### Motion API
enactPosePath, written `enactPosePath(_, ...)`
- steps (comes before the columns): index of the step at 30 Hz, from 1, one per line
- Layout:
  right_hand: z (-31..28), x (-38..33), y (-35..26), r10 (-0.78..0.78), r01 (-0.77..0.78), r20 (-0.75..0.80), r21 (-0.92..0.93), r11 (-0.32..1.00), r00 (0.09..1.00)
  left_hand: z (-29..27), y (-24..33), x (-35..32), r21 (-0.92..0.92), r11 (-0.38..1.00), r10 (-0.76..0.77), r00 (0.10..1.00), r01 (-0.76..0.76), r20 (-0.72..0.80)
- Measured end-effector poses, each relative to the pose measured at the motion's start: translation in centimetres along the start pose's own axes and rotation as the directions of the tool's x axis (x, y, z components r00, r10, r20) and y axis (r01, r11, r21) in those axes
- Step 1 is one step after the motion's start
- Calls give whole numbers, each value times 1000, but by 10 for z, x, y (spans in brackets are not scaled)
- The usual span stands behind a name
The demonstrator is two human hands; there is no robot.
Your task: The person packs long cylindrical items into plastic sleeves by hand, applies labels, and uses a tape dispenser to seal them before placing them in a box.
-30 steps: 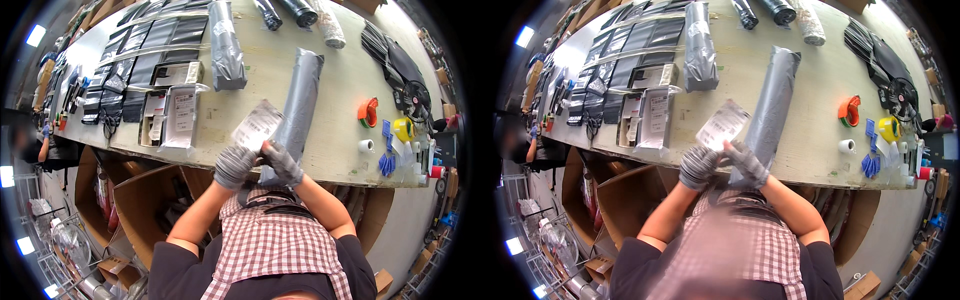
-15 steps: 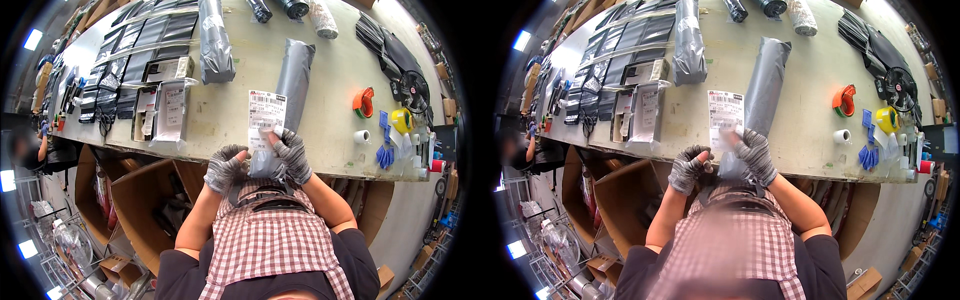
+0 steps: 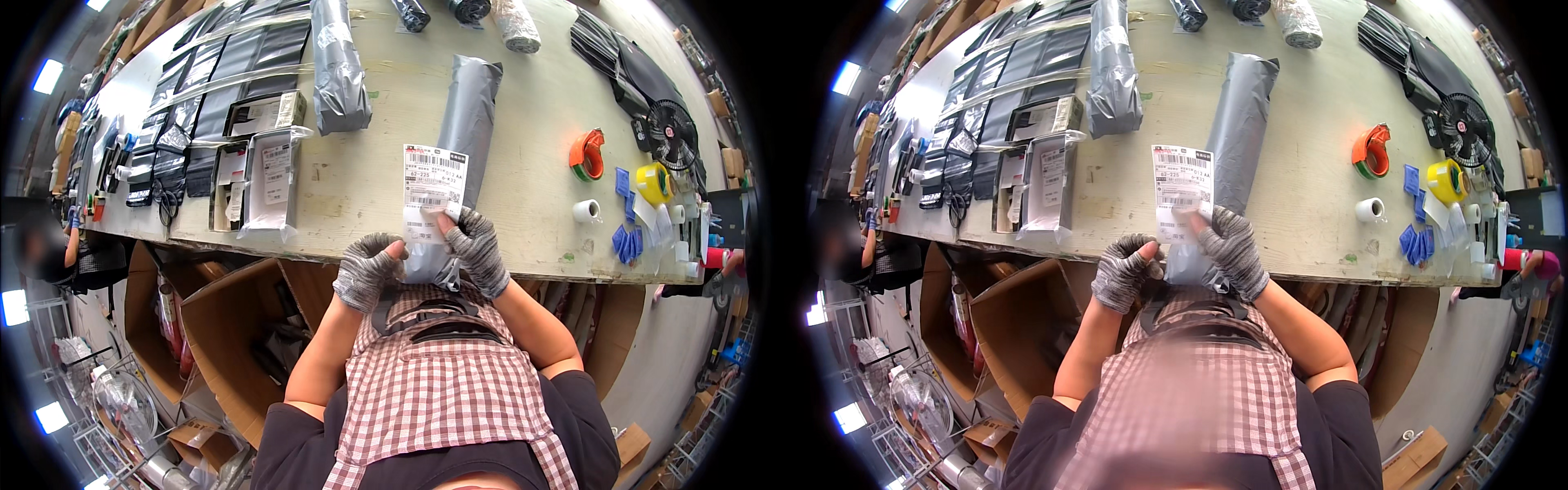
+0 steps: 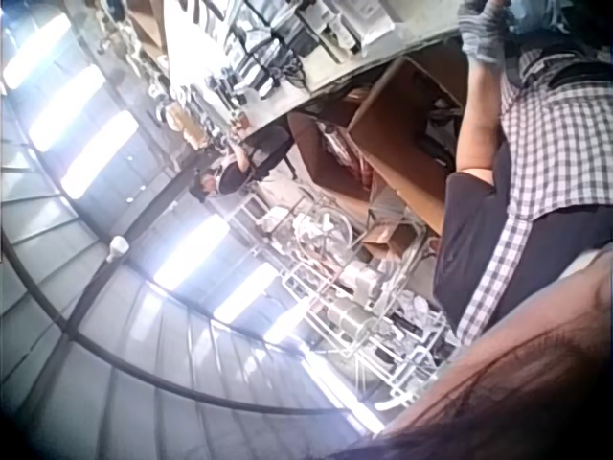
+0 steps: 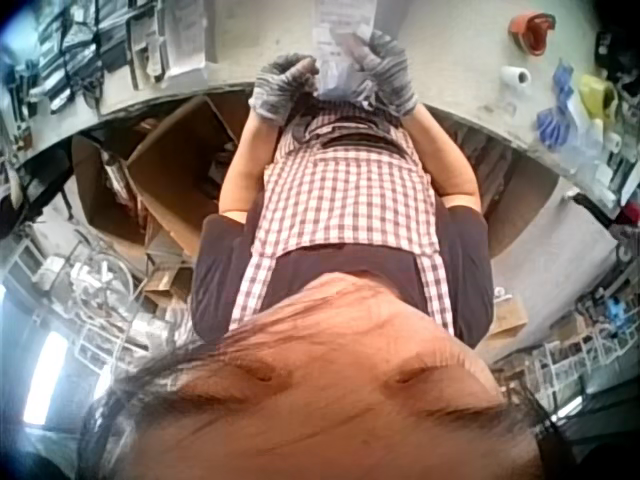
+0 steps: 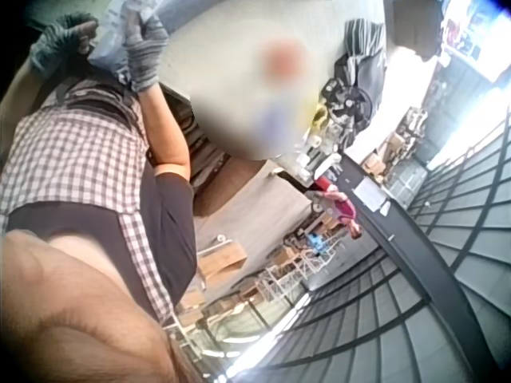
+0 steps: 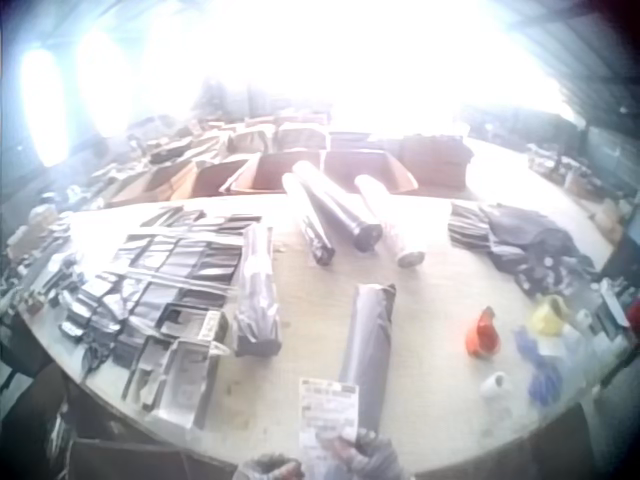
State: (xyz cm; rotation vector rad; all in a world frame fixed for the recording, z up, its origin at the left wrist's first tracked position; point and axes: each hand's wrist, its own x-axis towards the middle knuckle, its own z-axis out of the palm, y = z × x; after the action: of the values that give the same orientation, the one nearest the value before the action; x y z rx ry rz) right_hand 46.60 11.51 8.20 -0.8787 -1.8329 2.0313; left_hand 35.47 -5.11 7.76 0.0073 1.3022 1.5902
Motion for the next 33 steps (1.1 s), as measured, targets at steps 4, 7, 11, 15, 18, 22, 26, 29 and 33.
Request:
enactPosePath(4,-3,-1,-2,64,-62,32,-48,997,997,3,0,-2,15,1000,27,1000,-27,-2)
enactPosePath(7,0,10,15,-144,133,-64,-154,979,987,6,3,-3,33,998,58,996,-60,71)
enactPosePath(11,-1,5,-4,-604,513,134,-687,514,785,13,-5,-6,-115,993,20,995,-9,97)
enactPosePath(15,-4,-17,-7,-342,454,314,-432,779,886,19,-9,-2,-64,997,48,996,-43,81)
enactPosePath(18,0,-23,-8,-430,466,181,-392,793,884,26,-11,1,52,992,110,990,-115,93)
enactPosePath(22,-10,-19,-2,-346,392,183,-420,818,920,34,-23,3,415,846,367,930,-335,4)
enactPosePath(26,-66,5,-4,219,-219,59,-18,976,974,-17,-40,8,286,912,352,920,-295,-173)
enactPosePath(29,-139,34,-7,107,-101,-116,57,993,987,-94,-55,-19,67,992,123,943,-108,-308)
enactPosePath(33,-138,68,-9,-661,501,-2,-650,571,750,-200,-138,-59,882,109,69,882,458,-467)
